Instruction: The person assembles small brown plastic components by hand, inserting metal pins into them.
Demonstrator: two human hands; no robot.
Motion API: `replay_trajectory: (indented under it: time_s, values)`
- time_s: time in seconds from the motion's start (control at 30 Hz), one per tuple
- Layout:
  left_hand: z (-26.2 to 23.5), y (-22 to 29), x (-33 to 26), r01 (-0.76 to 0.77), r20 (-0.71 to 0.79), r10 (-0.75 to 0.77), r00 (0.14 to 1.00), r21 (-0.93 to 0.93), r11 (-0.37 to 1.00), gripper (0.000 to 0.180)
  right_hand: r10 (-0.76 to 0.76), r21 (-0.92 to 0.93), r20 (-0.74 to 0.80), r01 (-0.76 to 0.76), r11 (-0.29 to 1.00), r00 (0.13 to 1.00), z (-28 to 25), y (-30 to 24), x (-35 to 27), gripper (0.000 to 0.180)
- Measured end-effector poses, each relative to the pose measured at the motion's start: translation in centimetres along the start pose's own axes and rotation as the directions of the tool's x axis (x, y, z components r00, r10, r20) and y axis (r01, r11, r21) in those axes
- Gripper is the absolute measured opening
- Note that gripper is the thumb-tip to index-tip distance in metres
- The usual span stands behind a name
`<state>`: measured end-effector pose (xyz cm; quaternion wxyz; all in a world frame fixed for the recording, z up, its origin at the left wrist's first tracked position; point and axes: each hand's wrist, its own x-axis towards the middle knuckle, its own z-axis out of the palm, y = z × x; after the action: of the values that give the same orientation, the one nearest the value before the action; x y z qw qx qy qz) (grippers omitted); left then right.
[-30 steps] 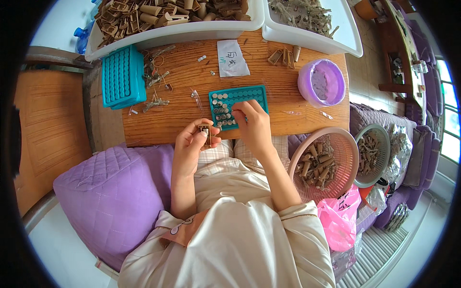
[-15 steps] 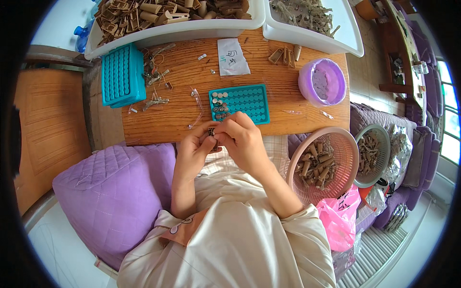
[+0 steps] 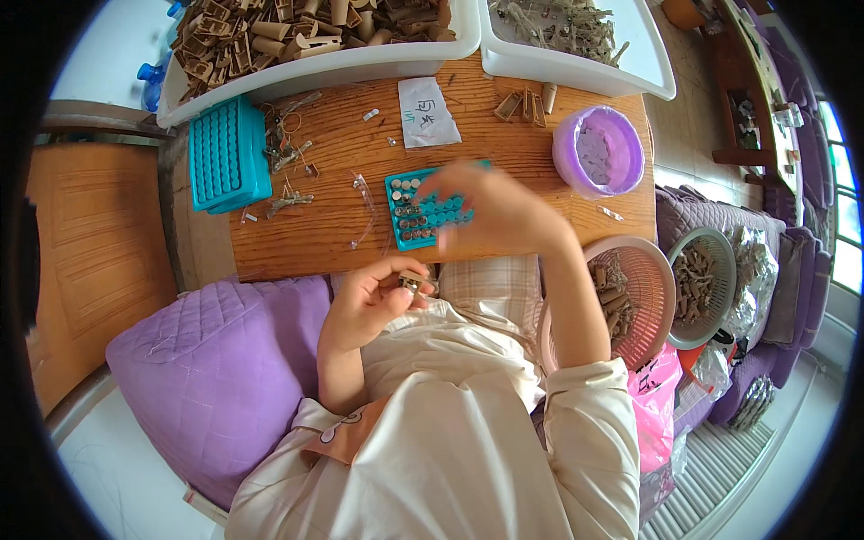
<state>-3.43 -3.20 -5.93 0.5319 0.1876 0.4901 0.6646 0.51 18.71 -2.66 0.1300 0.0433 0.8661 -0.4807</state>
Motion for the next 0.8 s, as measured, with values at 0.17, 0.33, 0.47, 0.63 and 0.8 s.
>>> replay_trajectory:
  time_s: [0.17, 0.33, 0.47, 0.63, 0.8]
  values:
    - [-0.1, 0.5, 0.4, -0.034, -0.097, 0.023, 0.995, -0.105, 0.994, 0.024, -0.278, -0.817, -0.510, -0.359, 0.451, 0.814, -3.3, 5.4, 2.6, 0.012]
    - [0.0, 0.3, 0.4, -0.010, -0.073, -0.006, 0.997, -0.216, 0.976, 0.024, -0.262, -0.897, -0.418, -0.350, 0.271, 0.870, -5.0, 7.7, 4.4, 0.006]
    - [0.3, 0.1, 0.6, -0.014, -0.067, -0.001, 0.998, -0.217, 0.976, 0.024, -0.214, -0.940, -0.292, -0.238, 0.246, 0.932, -6.2, 9.2, 4.6, 0.007]
    - [1.0, 0.2, 0.7, -0.117, -0.209, 0.064, 0.976, -0.255, 0.960, 0.031, -0.104, -0.697, -0.365, -0.198, 0.690, 0.925, -6.2, 4.2, 3.2, 0.014]
    - [2.7, 0.5, 1.6, -0.282, -0.354, 0.114, 0.928, -0.469, 0.837, 0.038, 0.030, 0.303, -0.438, 0.117, 0.946, 0.898, -3.3, -1.0, -1.1, 0.022]
